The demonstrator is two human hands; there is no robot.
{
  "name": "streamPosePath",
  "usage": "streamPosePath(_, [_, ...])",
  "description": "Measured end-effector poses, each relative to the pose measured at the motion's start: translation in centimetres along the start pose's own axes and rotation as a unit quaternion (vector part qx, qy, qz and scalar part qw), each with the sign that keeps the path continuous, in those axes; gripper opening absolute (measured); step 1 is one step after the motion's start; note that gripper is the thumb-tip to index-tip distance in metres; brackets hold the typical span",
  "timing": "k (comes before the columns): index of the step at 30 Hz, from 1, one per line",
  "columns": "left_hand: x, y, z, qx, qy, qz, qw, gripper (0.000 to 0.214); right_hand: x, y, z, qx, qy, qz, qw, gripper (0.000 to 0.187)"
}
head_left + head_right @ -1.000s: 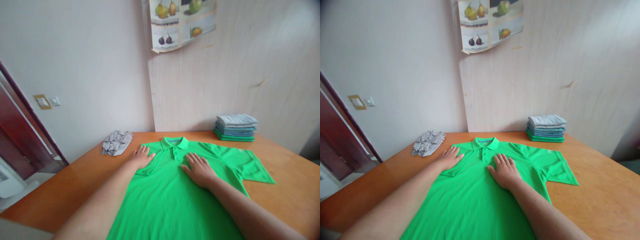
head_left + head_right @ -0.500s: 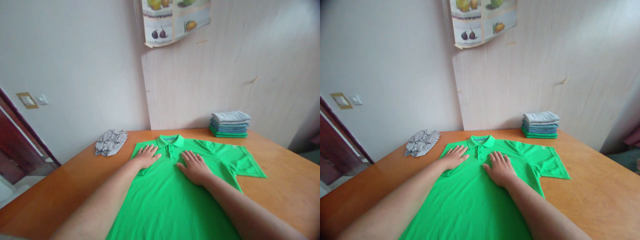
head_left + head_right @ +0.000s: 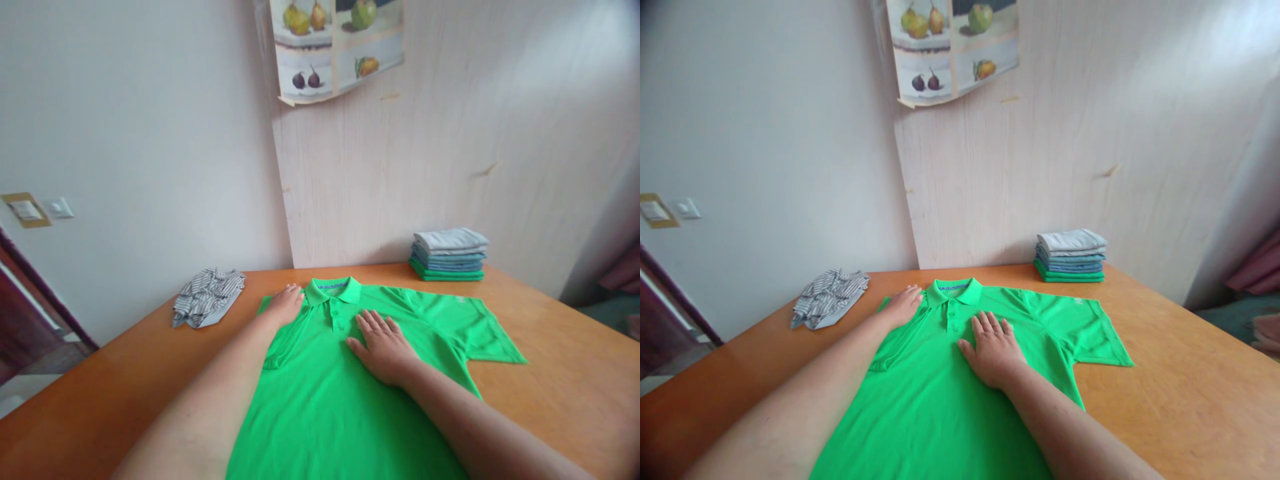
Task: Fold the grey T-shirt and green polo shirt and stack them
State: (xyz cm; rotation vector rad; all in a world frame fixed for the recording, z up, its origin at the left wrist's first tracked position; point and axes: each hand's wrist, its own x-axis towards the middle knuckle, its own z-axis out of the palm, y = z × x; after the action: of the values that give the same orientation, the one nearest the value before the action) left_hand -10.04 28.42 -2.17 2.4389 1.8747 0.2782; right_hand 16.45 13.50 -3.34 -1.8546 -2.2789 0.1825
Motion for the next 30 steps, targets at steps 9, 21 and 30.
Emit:
streamPosePath(9, [2.0, 0.3, -0.1, 0.029, -0.059, -0.037, 0.997, 0.065, -0.2, -0.2, -0.2, 0.016, 0.001, 0.004, 1.000, 0.079])
streamPosePath(21, [1.9, 5.8, 0.3, 0.025, -0.031, 0.032, 0.999, 0.074, -0.2, -0.2, -0.2, 0.031, 0.004, 0.001, 1.000, 0.079])
streamPosePath(30, [1.4, 8.6, 1.8, 0.031, -0.087, 0.047, 0.995, 0.082, 0.0, -0.2, -0.1, 0.037, 0.006, -0.001, 0.999, 0.078])
